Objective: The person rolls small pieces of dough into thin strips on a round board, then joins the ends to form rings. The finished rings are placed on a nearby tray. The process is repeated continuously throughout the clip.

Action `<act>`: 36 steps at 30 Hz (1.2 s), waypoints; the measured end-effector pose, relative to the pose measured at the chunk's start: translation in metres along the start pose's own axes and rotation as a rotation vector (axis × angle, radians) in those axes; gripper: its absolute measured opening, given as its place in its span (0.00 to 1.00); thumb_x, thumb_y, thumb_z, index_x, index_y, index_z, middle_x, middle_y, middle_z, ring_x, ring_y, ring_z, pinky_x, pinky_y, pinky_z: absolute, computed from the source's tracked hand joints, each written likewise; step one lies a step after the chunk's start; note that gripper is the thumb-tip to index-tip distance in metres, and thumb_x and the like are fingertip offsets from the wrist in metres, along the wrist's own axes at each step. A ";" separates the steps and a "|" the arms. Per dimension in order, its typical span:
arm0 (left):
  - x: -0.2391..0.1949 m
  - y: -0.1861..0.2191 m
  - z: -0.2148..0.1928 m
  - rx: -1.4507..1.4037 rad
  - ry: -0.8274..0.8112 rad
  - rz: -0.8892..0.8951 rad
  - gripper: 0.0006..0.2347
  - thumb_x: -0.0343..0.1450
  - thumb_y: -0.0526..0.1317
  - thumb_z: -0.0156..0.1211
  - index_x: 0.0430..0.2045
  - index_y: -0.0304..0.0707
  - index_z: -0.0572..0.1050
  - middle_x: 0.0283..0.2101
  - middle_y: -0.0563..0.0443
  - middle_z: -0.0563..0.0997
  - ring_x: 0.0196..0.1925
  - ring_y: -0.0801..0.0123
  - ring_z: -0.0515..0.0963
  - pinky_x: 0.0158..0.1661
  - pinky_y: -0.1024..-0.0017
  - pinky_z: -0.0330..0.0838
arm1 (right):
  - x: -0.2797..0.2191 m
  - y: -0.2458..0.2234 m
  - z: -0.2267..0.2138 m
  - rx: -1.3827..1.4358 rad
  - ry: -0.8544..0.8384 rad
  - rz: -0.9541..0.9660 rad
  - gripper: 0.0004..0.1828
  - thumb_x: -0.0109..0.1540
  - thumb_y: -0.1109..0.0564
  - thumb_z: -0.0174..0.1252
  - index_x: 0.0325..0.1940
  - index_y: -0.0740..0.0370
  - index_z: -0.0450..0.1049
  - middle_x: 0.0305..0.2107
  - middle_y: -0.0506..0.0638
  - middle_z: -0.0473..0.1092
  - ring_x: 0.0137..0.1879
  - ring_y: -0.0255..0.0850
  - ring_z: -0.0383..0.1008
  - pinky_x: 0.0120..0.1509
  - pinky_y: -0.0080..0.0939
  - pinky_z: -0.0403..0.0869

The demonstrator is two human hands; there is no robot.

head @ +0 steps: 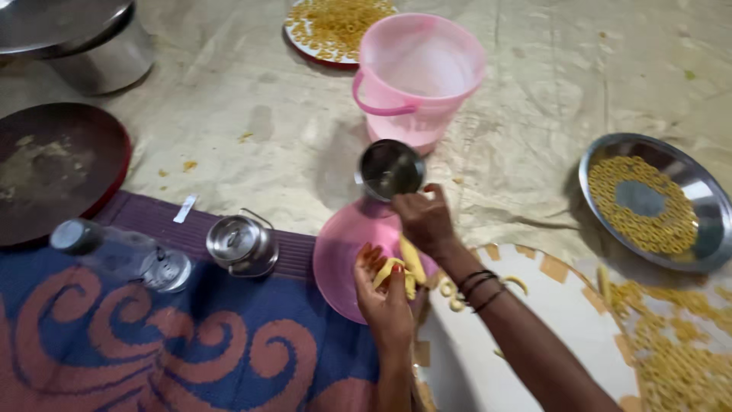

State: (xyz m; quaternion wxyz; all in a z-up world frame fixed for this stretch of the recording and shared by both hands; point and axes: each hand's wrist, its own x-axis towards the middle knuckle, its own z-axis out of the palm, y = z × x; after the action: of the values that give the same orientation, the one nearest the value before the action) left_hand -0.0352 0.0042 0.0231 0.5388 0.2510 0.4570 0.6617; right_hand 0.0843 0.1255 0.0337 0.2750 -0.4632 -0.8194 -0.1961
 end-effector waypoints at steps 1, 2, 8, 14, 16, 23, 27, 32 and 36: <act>0.003 0.001 -0.002 0.003 0.032 0.045 0.23 0.69 0.27 0.57 0.62 0.30 0.65 0.61 0.42 0.72 0.62 0.62 0.72 0.60 0.67 0.69 | 0.010 -0.014 0.009 0.027 0.001 -0.022 0.04 0.62 0.57 0.58 0.32 0.54 0.71 0.20 0.47 0.68 0.29 0.42 0.73 0.49 0.52 0.69; 0.006 0.001 -0.005 0.005 0.064 0.091 0.23 0.69 0.27 0.57 0.62 0.29 0.64 0.63 0.42 0.70 0.65 0.62 0.71 0.61 0.66 0.68 | 0.020 -0.027 0.019 0.042 0.004 -0.037 0.04 0.61 0.58 0.58 0.32 0.54 0.71 0.20 0.46 0.68 0.29 0.43 0.73 0.50 0.52 0.69; 0.013 -0.007 -0.015 -0.064 0.279 0.090 0.27 0.68 0.29 0.59 0.64 0.34 0.59 0.69 0.44 0.62 0.70 0.61 0.62 0.63 0.67 0.61 | 0.052 -0.085 0.068 0.081 0.030 -0.132 0.05 0.62 0.58 0.58 0.31 0.56 0.70 0.19 0.46 0.68 0.29 0.42 0.73 0.52 0.51 0.71; 0.014 -0.010 -0.019 -0.341 0.385 -0.041 0.29 0.68 0.31 0.58 0.67 0.40 0.58 0.70 0.44 0.58 0.70 0.59 0.61 0.62 0.64 0.61 | 0.050 -0.113 0.104 0.068 -0.125 -0.109 0.03 0.59 0.61 0.56 0.36 0.57 0.70 0.22 0.47 0.72 0.32 0.43 0.77 0.53 0.50 0.71; 0.014 -0.009 -0.021 -0.339 0.397 -0.043 0.29 0.68 0.31 0.58 0.67 0.40 0.58 0.71 0.42 0.58 0.71 0.59 0.60 0.63 0.64 0.60 | 0.049 -0.117 0.109 0.015 -0.188 -0.044 0.06 0.59 0.62 0.55 0.41 0.59 0.70 0.25 0.49 0.73 0.33 0.44 0.78 0.50 0.50 0.70; 0.018 -0.009 -0.023 -0.338 0.374 -0.107 0.30 0.68 0.32 0.58 0.67 0.43 0.56 0.72 0.47 0.56 0.73 0.62 0.58 0.64 0.62 0.61 | 0.049 -0.112 0.086 0.173 -0.414 -0.006 0.38 0.54 0.64 0.55 0.71 0.65 0.61 0.36 0.56 0.76 0.36 0.50 0.78 0.45 0.49 0.68; 0.021 -0.018 -0.025 -0.308 0.366 -0.036 0.27 0.69 0.31 0.57 0.66 0.36 0.59 0.71 0.45 0.60 0.75 0.61 0.57 0.66 0.63 0.58 | 0.035 -0.099 0.062 0.342 -0.365 0.158 0.33 0.60 0.60 0.57 0.70 0.62 0.62 0.42 0.57 0.76 0.42 0.53 0.78 0.47 0.54 0.68; 0.022 -0.036 -0.024 -0.280 0.296 -0.044 0.25 0.69 0.30 0.57 0.64 0.33 0.62 0.68 0.45 0.65 0.71 0.60 0.63 0.66 0.65 0.58 | -0.032 -0.051 0.006 0.737 -0.243 0.664 0.24 0.62 0.58 0.60 0.63 0.60 0.71 0.50 0.54 0.77 0.49 0.46 0.81 0.54 0.43 0.77; 0.022 -0.051 -0.019 -0.211 0.183 -0.037 0.24 0.70 0.28 0.56 0.63 0.30 0.63 0.64 0.45 0.67 0.67 0.63 0.66 0.66 0.69 0.58 | -0.137 -0.007 -0.070 0.629 0.055 0.877 0.21 0.65 0.58 0.58 0.63 0.63 0.73 0.49 0.54 0.78 0.51 0.42 0.79 0.55 0.42 0.76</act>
State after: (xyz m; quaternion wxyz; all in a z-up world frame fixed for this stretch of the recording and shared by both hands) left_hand -0.0323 0.0185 -0.0340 0.5306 0.1231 0.4367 0.7160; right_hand 0.1547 -0.0074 0.0011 0.4780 -0.6519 -0.5605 0.1797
